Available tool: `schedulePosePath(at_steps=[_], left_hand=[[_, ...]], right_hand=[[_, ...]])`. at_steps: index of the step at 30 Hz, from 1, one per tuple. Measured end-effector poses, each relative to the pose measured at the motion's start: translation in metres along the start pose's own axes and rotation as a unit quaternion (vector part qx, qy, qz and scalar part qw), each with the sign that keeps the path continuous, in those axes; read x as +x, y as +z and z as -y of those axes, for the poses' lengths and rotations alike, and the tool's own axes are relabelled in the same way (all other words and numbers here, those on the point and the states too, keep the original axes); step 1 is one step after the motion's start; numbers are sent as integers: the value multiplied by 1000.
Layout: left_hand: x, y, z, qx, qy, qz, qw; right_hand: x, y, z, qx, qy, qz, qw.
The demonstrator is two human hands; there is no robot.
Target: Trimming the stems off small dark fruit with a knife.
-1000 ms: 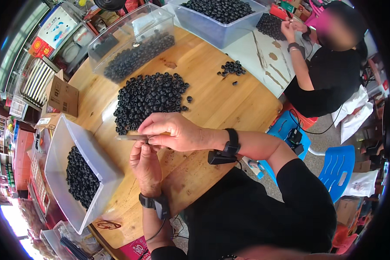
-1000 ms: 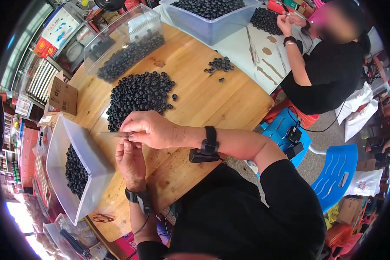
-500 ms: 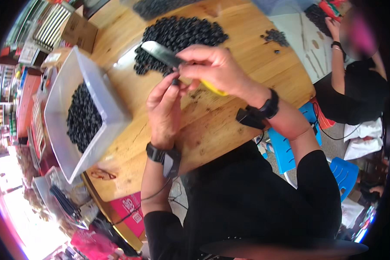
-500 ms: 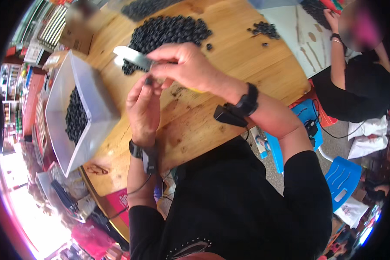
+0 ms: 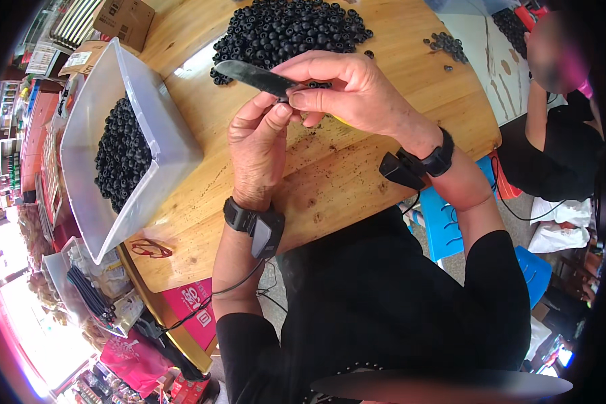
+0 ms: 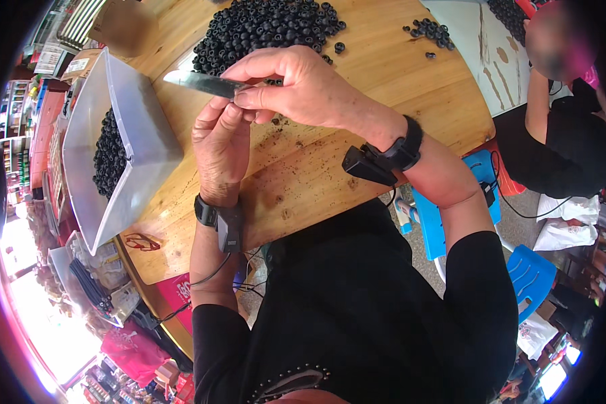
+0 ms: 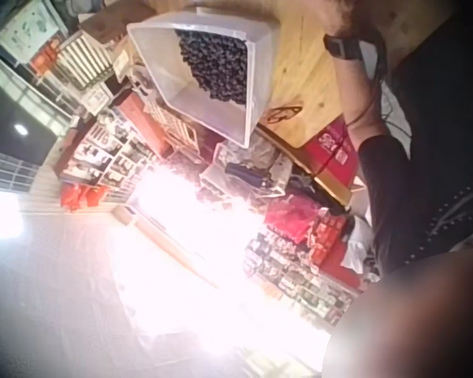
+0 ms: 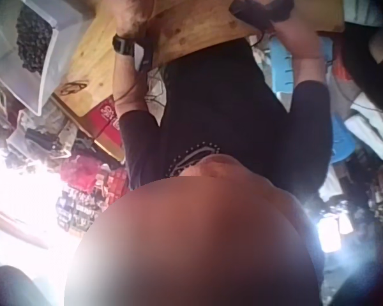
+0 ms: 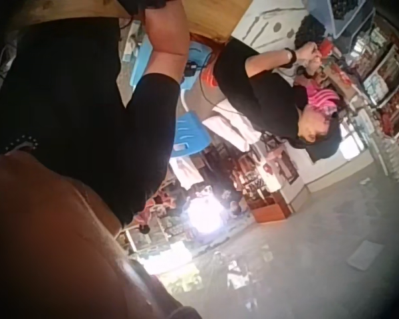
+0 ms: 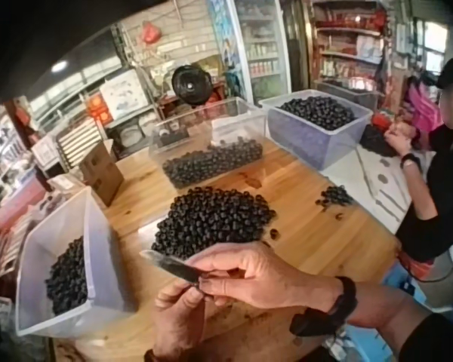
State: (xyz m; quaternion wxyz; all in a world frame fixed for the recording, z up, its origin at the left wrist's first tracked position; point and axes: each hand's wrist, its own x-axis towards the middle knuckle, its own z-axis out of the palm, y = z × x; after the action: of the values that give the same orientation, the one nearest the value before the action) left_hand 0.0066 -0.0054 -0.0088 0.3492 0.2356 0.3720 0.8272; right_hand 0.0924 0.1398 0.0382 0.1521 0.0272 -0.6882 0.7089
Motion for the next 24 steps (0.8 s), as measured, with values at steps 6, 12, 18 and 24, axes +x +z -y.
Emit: schedulePosePath(at_steps=[6,12,18,24], left_hand=[[-1,-2,1,1,34,52,998],[0,-2,2,-30,31,71,997],[-2,-2,-1,-52,15,85,995],[-2,-2,-1,-11,25,64,998]], right_hand=[[2,-6,-2,36,18,-2,999],[0,-8,3,77,31,-5,997],[-2,-6,8,81,30,5,996],[-3,1,6,8,-25,17,1000]])
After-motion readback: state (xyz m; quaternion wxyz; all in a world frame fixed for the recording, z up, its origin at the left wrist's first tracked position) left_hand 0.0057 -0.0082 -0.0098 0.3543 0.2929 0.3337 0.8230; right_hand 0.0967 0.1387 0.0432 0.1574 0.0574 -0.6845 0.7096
